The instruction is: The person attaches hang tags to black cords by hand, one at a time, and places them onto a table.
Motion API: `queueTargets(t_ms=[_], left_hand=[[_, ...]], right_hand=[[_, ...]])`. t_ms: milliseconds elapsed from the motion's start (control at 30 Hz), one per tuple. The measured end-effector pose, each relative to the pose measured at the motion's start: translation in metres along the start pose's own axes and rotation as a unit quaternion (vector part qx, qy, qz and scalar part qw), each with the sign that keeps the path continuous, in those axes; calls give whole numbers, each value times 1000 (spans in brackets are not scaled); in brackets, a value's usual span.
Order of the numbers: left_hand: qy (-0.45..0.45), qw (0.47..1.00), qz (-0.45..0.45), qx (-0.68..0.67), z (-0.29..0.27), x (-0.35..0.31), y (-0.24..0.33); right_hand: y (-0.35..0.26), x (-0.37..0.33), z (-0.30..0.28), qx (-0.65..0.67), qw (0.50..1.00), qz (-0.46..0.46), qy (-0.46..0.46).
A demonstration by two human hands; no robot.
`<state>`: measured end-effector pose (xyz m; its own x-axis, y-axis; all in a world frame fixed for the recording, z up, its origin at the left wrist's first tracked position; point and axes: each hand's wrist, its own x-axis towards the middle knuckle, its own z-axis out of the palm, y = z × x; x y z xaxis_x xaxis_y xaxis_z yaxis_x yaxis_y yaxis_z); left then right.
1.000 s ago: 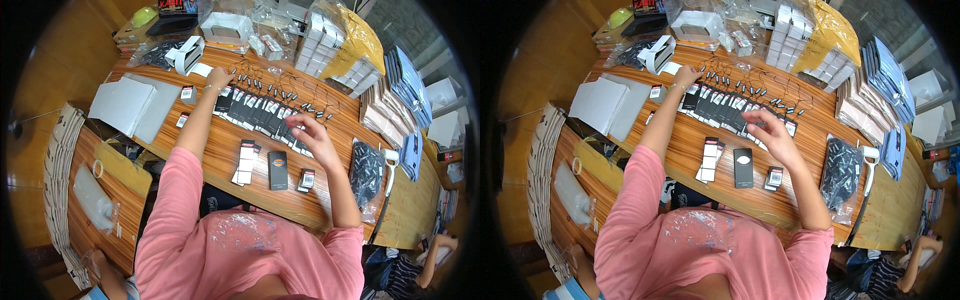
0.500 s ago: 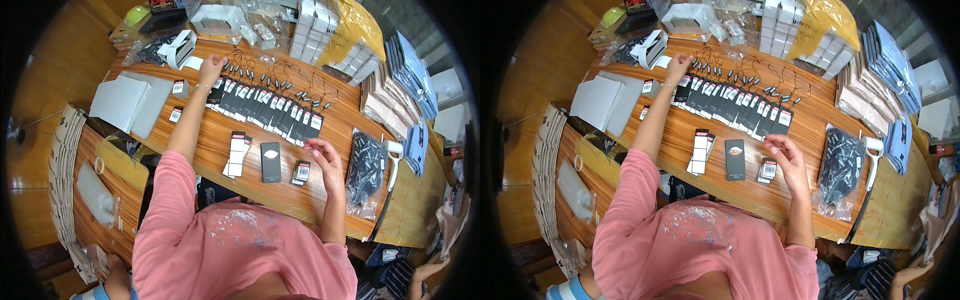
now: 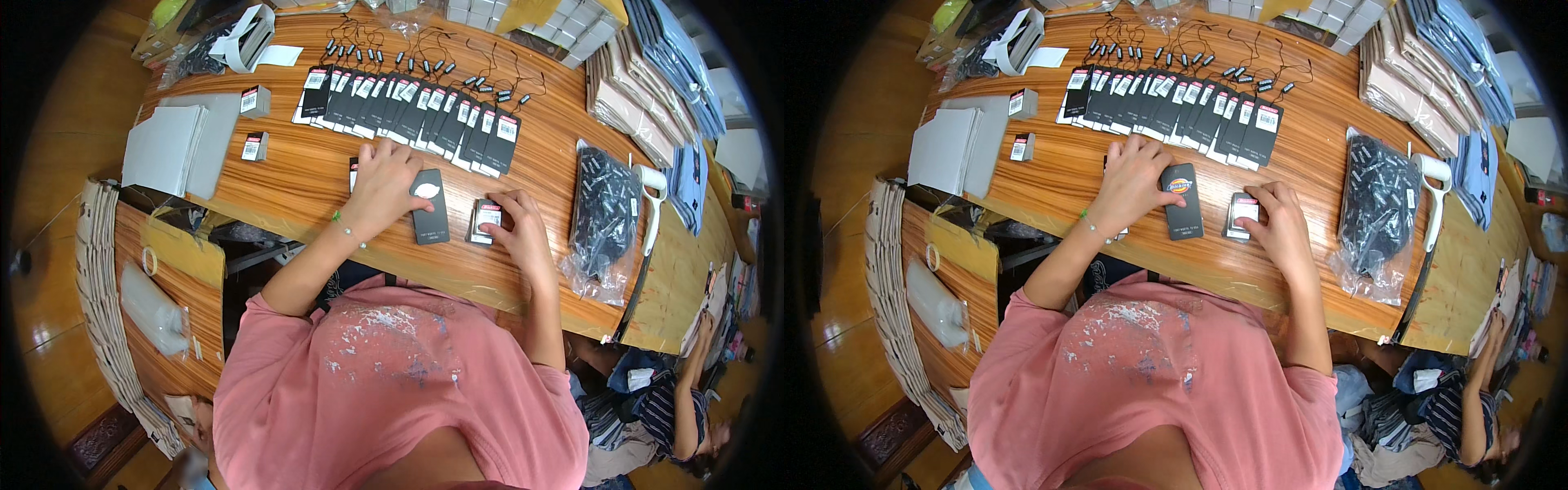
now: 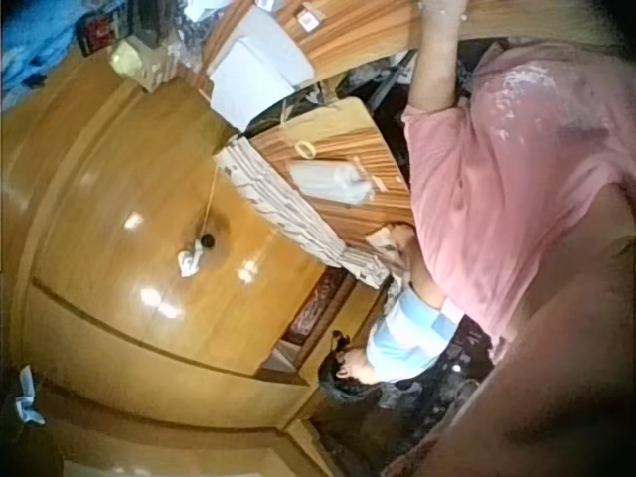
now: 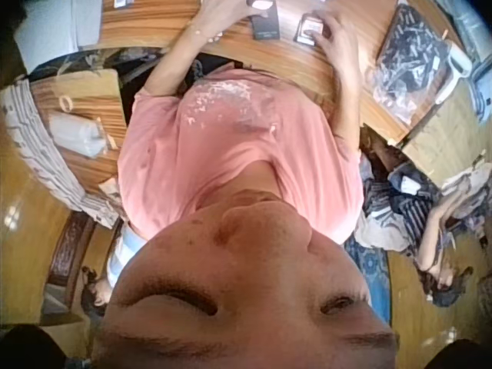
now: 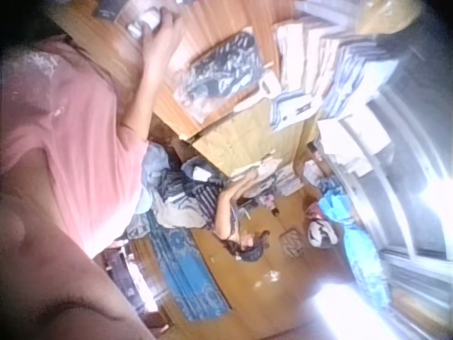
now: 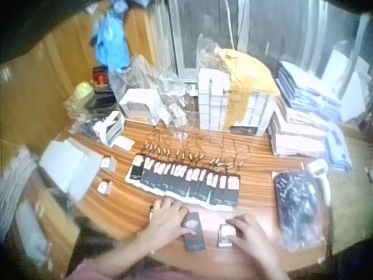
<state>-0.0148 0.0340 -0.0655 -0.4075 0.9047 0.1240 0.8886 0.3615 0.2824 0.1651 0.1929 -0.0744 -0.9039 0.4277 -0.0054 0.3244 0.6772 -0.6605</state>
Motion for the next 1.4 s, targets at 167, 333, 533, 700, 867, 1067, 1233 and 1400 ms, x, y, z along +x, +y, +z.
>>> queueTargets(t_ms=[167,333,533,700,867,1067,1233,1400], left_hand=[[35,999,32,-8,3,-1,-6],[60,997,38,-6,5,-5,-7],[45,998,27,20,4,4,-13],[-2,982,-23,-189,-13,3,-5],[-81,814,-101,-566,-23,-6,5],[-107,780,-94,-609,-21,-14,25],[-72,777,-114,-615,-18,-20,37],[-43,772,-100,-626,-13,-25,39]], right_hand=[[3,-3,3,55,998,28,22],[12,-6,7,181,980,74,41],[1,-8,13,332,936,117,15],[-25,-5,16,388,916,99,12],[-44,-5,22,370,926,27,71],[-47,-7,28,420,897,4,136],[-42,-17,13,382,912,-44,142],[28,-90,-83,79,950,130,274]])
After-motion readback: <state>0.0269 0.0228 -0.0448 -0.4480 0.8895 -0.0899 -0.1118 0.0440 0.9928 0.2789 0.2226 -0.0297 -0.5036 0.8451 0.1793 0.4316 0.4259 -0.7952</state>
